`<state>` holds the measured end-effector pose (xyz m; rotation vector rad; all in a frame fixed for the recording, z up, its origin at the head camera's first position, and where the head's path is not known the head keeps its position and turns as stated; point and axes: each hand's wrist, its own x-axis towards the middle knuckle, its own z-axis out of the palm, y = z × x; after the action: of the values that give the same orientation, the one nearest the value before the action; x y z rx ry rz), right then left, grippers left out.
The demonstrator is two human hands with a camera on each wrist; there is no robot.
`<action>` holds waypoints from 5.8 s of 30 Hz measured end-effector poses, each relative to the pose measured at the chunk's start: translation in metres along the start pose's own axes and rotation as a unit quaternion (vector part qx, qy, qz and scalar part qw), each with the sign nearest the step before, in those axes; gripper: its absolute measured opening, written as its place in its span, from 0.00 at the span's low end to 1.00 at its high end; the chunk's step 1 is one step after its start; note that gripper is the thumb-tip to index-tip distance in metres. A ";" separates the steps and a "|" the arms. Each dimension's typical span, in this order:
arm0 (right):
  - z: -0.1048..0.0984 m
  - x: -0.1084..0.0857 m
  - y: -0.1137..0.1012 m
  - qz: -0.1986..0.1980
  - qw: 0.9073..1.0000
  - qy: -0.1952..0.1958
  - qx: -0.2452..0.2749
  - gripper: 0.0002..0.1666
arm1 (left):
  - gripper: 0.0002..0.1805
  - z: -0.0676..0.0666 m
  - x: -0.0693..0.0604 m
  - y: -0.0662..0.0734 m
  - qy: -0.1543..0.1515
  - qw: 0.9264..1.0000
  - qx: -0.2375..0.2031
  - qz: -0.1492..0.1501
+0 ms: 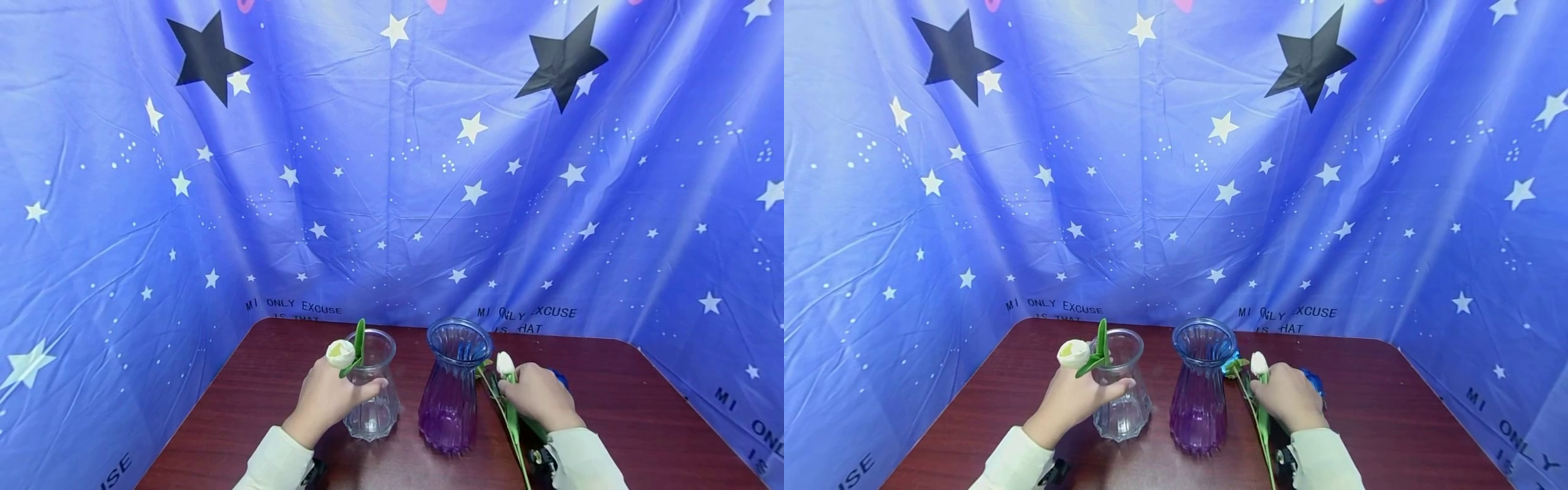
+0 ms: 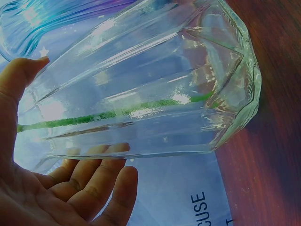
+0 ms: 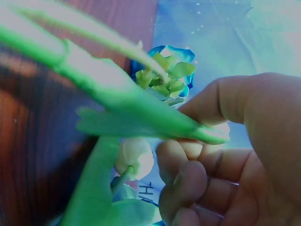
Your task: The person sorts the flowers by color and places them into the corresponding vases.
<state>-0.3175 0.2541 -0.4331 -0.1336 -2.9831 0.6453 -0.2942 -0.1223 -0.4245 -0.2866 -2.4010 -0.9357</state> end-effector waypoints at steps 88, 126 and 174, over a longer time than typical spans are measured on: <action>-0.113 -0.095 -0.065 -0.126 0.958 0.249 0.074 0.13 | 0.31 0.000 0.001 0.001 -0.013 1.000 0.019 0.007; -0.111 -0.115 -0.081 -0.252 0.913 0.293 0.130 0.38 | 0.31 -0.002 0.001 0.003 -0.019 1.000 0.010 -0.011; -0.121 -0.124 -0.086 -0.275 0.876 0.327 0.223 0.28 | 0.29 -0.002 0.000 0.003 -0.012 1.000 0.014 -0.003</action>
<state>-0.1874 0.2129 -0.2961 0.4274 -2.0154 0.9404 -0.2923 -0.1214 -0.4222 -0.2823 -2.4366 -0.9041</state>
